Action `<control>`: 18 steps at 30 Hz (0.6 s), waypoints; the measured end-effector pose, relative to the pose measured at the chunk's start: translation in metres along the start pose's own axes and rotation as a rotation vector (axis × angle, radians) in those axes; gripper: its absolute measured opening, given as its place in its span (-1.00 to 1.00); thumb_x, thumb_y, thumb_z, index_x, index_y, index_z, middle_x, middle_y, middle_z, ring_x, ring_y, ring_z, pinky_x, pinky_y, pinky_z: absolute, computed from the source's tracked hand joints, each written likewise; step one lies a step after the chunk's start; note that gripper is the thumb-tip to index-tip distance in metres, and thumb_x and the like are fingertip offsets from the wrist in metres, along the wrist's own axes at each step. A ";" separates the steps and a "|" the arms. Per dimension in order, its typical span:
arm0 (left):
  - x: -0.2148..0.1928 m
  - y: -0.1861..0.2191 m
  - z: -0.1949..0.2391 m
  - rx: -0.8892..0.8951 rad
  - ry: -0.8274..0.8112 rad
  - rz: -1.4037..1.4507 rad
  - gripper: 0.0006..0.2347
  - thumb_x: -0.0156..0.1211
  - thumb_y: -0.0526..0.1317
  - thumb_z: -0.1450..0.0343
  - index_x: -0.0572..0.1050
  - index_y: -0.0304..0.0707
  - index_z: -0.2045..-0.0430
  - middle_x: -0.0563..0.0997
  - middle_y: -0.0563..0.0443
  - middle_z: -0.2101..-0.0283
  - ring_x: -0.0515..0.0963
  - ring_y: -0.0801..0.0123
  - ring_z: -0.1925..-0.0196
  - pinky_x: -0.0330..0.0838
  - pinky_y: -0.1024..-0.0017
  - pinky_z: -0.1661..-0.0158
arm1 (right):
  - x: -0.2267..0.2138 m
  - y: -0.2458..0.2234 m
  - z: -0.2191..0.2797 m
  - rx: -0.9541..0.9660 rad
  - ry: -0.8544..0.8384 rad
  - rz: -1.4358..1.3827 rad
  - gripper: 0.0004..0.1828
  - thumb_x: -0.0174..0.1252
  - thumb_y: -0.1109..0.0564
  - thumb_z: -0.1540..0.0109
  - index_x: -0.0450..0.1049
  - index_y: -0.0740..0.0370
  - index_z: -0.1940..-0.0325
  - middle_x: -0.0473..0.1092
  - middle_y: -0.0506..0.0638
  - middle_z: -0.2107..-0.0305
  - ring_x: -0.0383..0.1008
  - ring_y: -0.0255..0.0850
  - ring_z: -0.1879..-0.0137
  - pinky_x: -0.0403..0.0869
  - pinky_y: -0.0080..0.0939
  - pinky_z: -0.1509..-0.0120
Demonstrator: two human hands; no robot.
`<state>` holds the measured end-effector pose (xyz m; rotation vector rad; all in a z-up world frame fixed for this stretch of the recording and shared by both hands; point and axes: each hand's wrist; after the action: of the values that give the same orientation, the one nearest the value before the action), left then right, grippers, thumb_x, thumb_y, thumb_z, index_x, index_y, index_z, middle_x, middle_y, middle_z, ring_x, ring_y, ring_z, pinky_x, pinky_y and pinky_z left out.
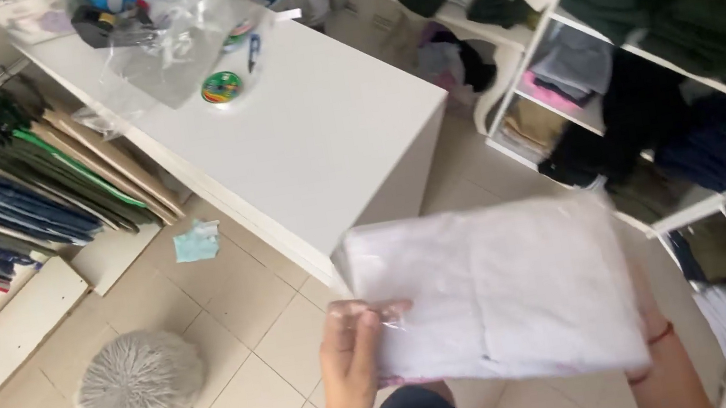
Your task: Folding a hooded towel and tying a decorative pink ribbon around it
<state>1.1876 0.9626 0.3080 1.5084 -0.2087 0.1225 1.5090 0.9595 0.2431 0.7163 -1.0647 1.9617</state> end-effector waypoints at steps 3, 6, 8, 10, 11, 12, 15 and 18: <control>-0.006 -0.003 -0.054 0.110 0.221 -0.058 -0.90 -0.12 -0.23 -0.33 0.31 -0.25 0.54 0.58 -0.11 0.36 0.59 0.29 0.21 0.38 0.48 0.15 | 0.164 -0.020 -0.026 0.071 0.413 0.476 -0.12 -0.65 -0.40 -0.03 0.01 0.13 -0.25 0.10 0.13 -0.09 0.06 0.01 -0.20 0.01 -0.01 -0.17; -0.004 -0.003 -0.108 0.165 0.306 0.041 -0.91 -0.17 -0.23 -0.36 0.23 -0.24 0.52 0.57 -0.25 0.31 0.56 0.16 0.12 0.37 0.43 0.09 | 0.165 -0.037 -0.101 -0.099 -0.071 0.623 -0.33 -0.19 -0.01 -0.05 0.10 0.34 -0.20 0.23 0.11 0.01 0.23 -0.17 -0.02 0.18 -0.24 0.07; -0.006 -0.015 -0.135 0.207 0.322 0.076 -0.91 -0.18 -0.22 -0.37 0.22 -0.22 0.50 0.53 -0.18 0.40 0.51 0.05 0.05 0.31 0.34 0.04 | 0.186 -0.048 -0.141 -0.092 -0.002 0.765 -0.35 -0.13 0.11 -0.02 0.09 0.30 -0.21 0.22 0.09 -0.03 0.23 -0.16 -0.06 0.22 -0.21 0.00; -0.005 -0.023 -0.160 0.246 0.339 0.108 -0.91 -0.19 -0.20 -0.38 0.21 -0.20 0.47 0.49 -0.10 0.49 0.45 -0.05 -0.02 0.25 0.25 0.00 | 0.199 -0.058 -0.184 -0.087 0.066 0.908 -0.33 -0.08 0.23 0.01 0.08 0.26 -0.21 0.21 0.07 -0.06 0.23 -0.15 -0.10 0.25 -0.19 -0.06; -0.003 -0.026 -0.168 0.221 0.383 0.102 -0.90 -0.20 -0.19 -0.38 0.21 -0.19 0.48 0.51 -0.13 0.44 0.43 0.01 -0.05 0.28 0.36 0.07 | 0.199 -0.061 -0.207 -0.136 0.012 0.930 -0.31 0.00 0.20 0.07 0.12 0.26 -0.17 0.23 0.07 -0.04 0.24 -0.15 -0.08 0.28 -0.16 -0.07; -0.002 -0.029 -0.176 0.195 0.423 0.094 -0.89 -0.21 -0.18 -0.38 0.21 -0.18 0.49 0.54 -0.15 0.39 0.41 0.07 -0.09 0.30 0.47 0.14 | 0.198 -0.062 -0.230 -0.186 -0.042 0.945 -0.28 0.07 0.17 0.13 0.16 0.27 -0.12 0.25 0.07 -0.01 0.26 -0.15 -0.06 0.31 -0.13 -0.08; 0.005 -0.030 -0.194 0.025 0.417 0.115 -0.89 -0.21 -0.13 -0.35 0.17 -0.11 0.51 0.38 -0.31 0.00 0.35 0.21 -0.11 0.33 0.64 0.75 | 0.201 -0.065 -0.295 -0.219 -0.259 1.006 -0.40 0.04 0.14 0.01 0.16 0.30 -0.11 0.23 0.08 -0.02 0.24 -0.22 -0.10 0.29 -0.25 -0.10; 0.008 -0.050 -0.194 0.054 0.481 0.042 -0.89 -0.12 -0.18 -0.33 0.21 -0.22 0.49 0.46 -0.23 0.06 0.51 0.21 0.07 0.32 0.35 0.03 | 0.195 -0.056 -0.352 -0.269 -0.183 1.429 -0.63 0.04 0.13 -0.06 0.37 0.16 0.04 0.36 -0.10 0.14 0.30 -0.42 0.09 0.28 -0.47 -0.01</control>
<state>1.2174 1.1525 0.2508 1.4839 0.1505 0.5206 1.4123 1.3543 0.2424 -0.1720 -2.2755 2.7513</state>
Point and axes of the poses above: each hand's wrist, its own z-axis away from the middle knuckle, its own x-axis out of the palm, y = z × x
